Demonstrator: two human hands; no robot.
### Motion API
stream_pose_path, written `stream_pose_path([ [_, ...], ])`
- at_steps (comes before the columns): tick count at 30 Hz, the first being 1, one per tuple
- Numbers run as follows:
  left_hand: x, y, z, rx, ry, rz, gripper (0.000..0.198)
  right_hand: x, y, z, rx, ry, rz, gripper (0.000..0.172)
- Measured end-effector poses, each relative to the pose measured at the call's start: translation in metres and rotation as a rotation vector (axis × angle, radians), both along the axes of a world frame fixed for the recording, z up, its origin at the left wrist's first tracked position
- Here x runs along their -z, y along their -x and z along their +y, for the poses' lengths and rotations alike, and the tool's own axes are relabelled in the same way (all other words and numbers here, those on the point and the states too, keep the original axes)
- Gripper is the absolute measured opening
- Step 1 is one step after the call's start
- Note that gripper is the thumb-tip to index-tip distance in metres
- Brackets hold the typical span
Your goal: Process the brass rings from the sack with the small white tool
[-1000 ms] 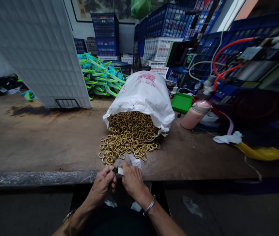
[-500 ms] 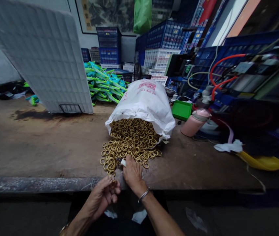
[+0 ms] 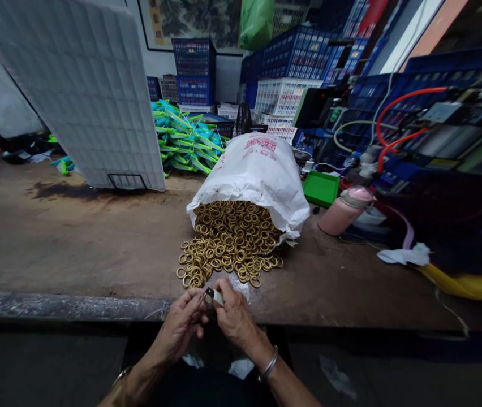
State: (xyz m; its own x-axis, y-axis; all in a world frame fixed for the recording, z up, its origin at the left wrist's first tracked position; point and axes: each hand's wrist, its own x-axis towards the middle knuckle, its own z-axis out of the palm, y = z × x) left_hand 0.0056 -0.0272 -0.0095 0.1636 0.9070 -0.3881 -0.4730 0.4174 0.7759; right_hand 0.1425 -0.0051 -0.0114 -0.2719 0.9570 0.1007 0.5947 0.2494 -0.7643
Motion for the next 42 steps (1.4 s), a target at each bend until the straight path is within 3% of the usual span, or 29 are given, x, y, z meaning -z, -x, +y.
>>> stream_pose_path([
  [5, 0.001, 0.001, -0.002, 0.053, -0.111, 0.208, 0.029, -0.009, 0.006, -0.004, 0.018, 0.153, 0.163, 0.015],
  [10, -0.006, 0.002, -0.004, 0.000, -0.332, 0.415, 0.026, -0.002, 0.006, 0.002, 0.046, 0.238, 0.237, 0.022],
  [16, 0.002, 0.003, -0.005, 0.194, -0.075, 0.197, 0.031, 0.003, 0.006, 0.001, 0.063, 0.230, 0.193, 0.019],
  [23, -0.004, 0.002, -0.007, 0.174, -0.036, 0.068, 0.031, -0.001, 0.007, 0.003, 0.073, 0.241, 0.273, 0.021],
  [27, -0.002, 0.001, -0.007, 0.162, -0.045, 0.118, 0.030, 0.000, 0.004, 0.002, 0.105, 0.139, 0.105, 0.020],
  [31, 0.000, 0.000, -0.006, 0.126, -0.094, 0.193, 0.032, 0.000, 0.002, -0.007, -0.022, 0.104, -0.136, 0.011],
  [38, -0.001, 0.001, -0.005, 0.109, -0.151, 0.238, 0.033, -0.003, 0.004, -0.011, -0.111, 0.066, -0.331, 0.021],
  [42, -0.002, 0.004, -0.009, 0.134, -0.112, 0.254, 0.032, -0.004, 0.004, -0.005, -0.069, 0.085, -0.490, 0.027],
])
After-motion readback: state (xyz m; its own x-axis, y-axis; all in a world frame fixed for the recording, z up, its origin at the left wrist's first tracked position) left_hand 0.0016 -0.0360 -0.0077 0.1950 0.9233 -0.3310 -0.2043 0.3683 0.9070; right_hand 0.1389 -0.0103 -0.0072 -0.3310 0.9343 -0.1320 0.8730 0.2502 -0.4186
